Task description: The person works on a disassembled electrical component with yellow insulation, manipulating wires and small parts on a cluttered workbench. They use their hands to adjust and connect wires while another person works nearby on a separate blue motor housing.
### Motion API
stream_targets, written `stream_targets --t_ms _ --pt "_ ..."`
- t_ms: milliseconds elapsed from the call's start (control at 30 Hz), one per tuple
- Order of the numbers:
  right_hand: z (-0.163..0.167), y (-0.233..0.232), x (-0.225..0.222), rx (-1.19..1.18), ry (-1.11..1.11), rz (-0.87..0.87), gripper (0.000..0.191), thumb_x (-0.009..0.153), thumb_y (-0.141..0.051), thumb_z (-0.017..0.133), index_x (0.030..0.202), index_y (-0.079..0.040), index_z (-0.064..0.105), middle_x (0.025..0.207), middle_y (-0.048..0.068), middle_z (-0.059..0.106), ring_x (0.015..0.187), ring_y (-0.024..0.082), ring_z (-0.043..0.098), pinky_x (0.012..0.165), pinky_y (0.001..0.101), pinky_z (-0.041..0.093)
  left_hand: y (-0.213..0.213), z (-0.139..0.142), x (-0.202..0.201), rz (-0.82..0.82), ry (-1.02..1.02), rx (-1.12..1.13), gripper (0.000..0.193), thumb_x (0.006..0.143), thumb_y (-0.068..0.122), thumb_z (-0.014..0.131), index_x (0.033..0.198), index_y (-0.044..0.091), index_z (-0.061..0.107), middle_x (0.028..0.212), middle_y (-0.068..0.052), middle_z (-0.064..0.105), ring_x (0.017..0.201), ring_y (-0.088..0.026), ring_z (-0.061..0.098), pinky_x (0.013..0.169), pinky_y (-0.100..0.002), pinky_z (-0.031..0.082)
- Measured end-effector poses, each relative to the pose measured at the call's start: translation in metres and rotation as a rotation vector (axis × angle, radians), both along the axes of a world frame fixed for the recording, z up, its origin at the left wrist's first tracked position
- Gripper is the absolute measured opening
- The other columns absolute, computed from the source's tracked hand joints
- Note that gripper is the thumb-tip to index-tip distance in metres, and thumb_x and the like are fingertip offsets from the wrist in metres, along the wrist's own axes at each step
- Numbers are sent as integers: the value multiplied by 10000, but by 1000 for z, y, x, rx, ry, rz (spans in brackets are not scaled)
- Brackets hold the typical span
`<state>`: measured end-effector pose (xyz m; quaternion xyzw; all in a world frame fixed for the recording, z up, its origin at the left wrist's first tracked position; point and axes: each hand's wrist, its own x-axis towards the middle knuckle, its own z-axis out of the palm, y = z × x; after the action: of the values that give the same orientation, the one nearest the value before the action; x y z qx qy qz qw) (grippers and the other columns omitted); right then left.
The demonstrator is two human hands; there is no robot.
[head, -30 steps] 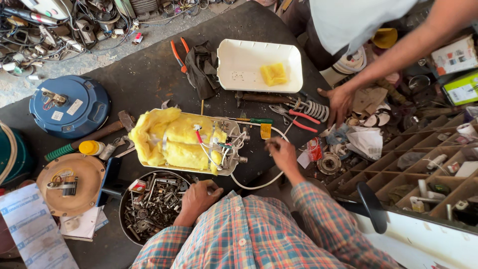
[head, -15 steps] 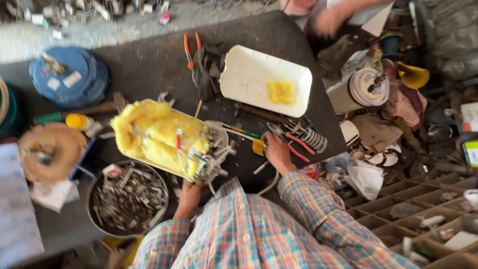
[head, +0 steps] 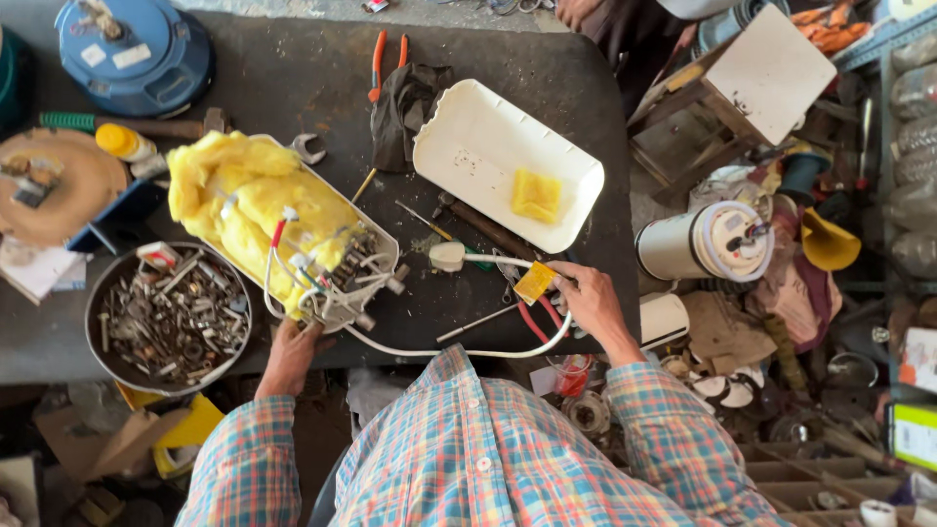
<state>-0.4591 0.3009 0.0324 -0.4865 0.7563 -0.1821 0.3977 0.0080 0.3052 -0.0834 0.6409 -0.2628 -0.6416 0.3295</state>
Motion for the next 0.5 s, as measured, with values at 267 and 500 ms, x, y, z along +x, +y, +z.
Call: stream_targets --t_ms 267,500 --pt "-50 6 -32 268 -440 56 310 958 -77 613 1189 45 779 835 68 731 586 93 571 519 281 469 46 18 -45 538 -17 -39 473 948 131 649 1405 79 540 1159 -113 705 1037 -223 654 808 -346 530" --pt "-93 5 -51 556 -572 46 315 942 -94 641 1191 71 740 878 106 770 617 131 601 548 276 478 73 64 -126 -223 -788 -530 390 809 93 721 1199 88 734 1278 -134 684 1197 -333 633 980 -425 522"
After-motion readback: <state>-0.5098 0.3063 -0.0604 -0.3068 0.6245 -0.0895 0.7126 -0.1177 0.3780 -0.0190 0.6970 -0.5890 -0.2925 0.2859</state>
